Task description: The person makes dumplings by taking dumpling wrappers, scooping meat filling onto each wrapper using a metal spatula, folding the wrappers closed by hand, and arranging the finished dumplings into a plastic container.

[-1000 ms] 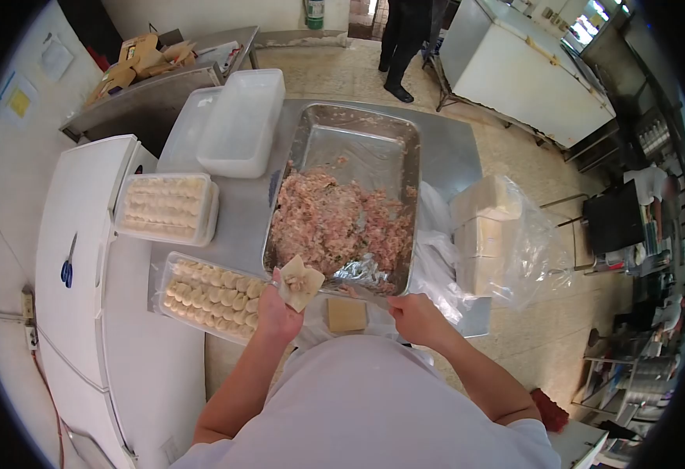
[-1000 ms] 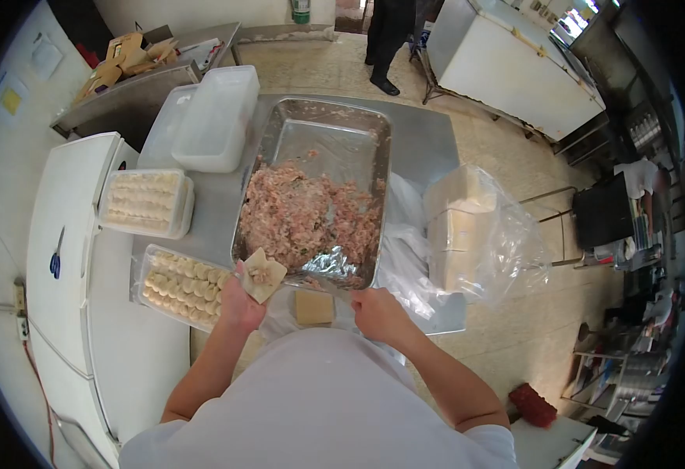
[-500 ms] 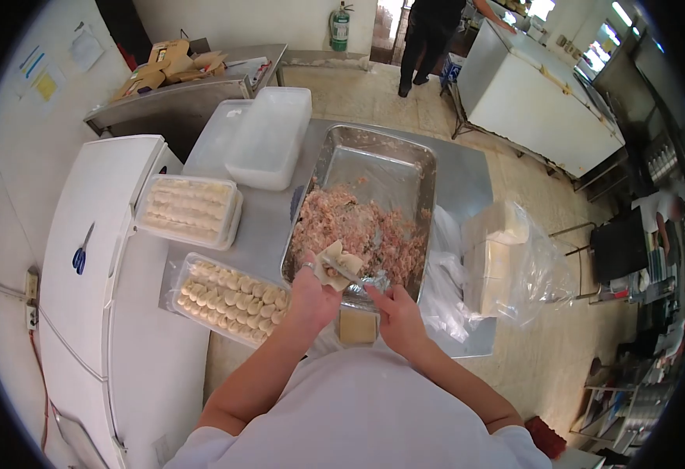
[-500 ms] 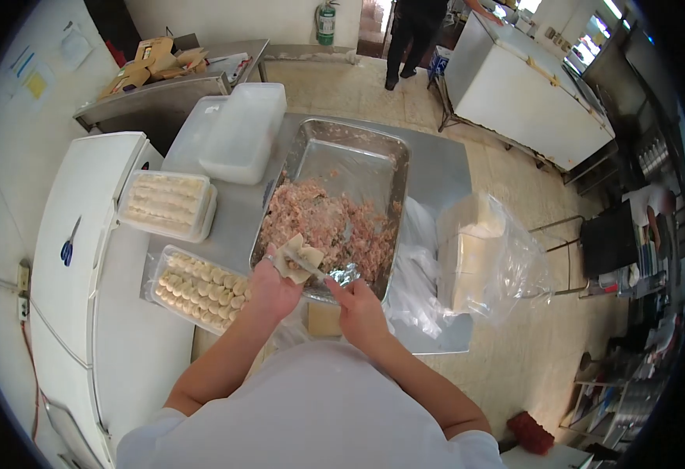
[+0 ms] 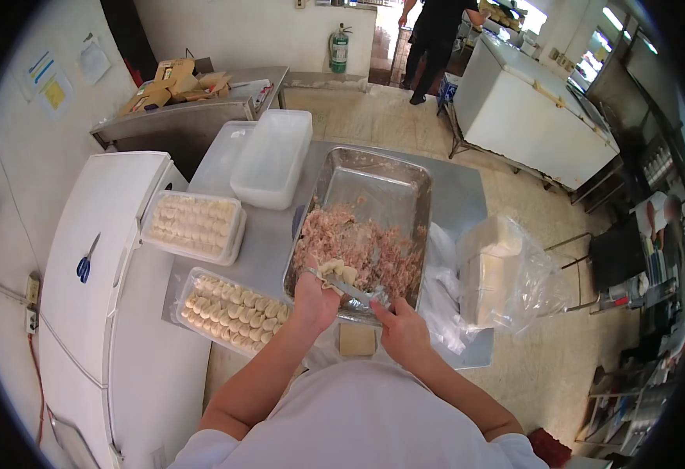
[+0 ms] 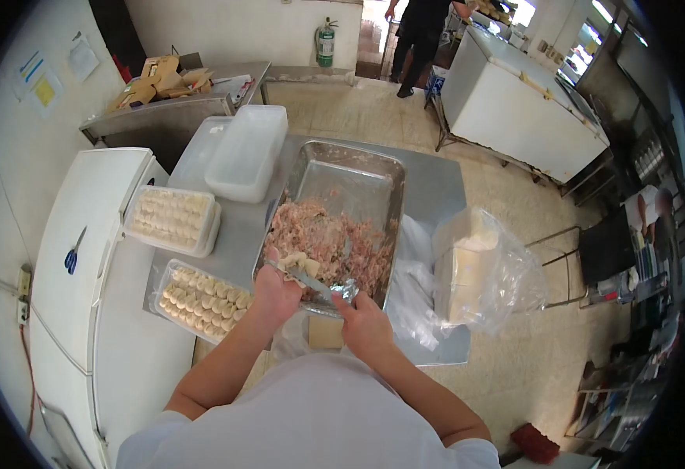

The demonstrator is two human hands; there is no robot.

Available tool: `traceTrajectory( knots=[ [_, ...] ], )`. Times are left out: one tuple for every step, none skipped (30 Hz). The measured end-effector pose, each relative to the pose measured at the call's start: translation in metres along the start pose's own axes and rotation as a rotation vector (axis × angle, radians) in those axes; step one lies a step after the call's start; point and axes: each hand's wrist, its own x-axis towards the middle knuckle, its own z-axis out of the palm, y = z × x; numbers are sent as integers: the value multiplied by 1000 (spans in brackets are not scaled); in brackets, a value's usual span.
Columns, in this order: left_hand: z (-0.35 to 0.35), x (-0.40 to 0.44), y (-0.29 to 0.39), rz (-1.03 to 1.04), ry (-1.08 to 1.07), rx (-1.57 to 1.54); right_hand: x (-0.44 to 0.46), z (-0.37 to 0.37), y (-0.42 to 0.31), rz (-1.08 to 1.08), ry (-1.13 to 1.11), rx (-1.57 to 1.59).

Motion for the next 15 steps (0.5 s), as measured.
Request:
traceTrajectory(
  knots=[
    [3,-4,2,-12,-17,32,0,-1,1,47,-18,100],
    [0,-5,7,-40,-92,46,0,-4,1,96,-36,200],
    [-7,-7,15,-70,-165,61,-1,-6,2,146,-54,300],
    [-13,-9,23,-98,-240,75,-3,-7,3,200,-77,411],
    [-18,-11,31,-78,-282,269,-4,-8,6,251,-100,523],
    [-19,-15,41,-56,-320,465,-2,-10,5,301,-124,636],
    [-18,-19,47,-34,-355,662,-1,-13,3,290,-130,635],
    [-14,-22,49,-15,-355,893,-2,-18,0,280,-136,633],
    [-3,-31,51,4,-350,1124,-2,-22,-4,272,-144,632],
    [3,-36,53,24,-342,1355,-3,-24,-6,198,-128,535],
    [-1,-34,53,89,-347,1375,-4,-24,-9,123,-109,436],
    [-5,-31,50,155,-354,1394,-3,-26,-11,50,-88,334],
    [-7,-28,49,219,-361,1410,-3,-31,-13,36,-96,273],
    [-10,-27,50,284,-399,1467,-3,-37,-16,23,-104,212],
    [-9,-29,52,349,-437,1523,-2,-43,-19,11,-115,153]
  ],
)
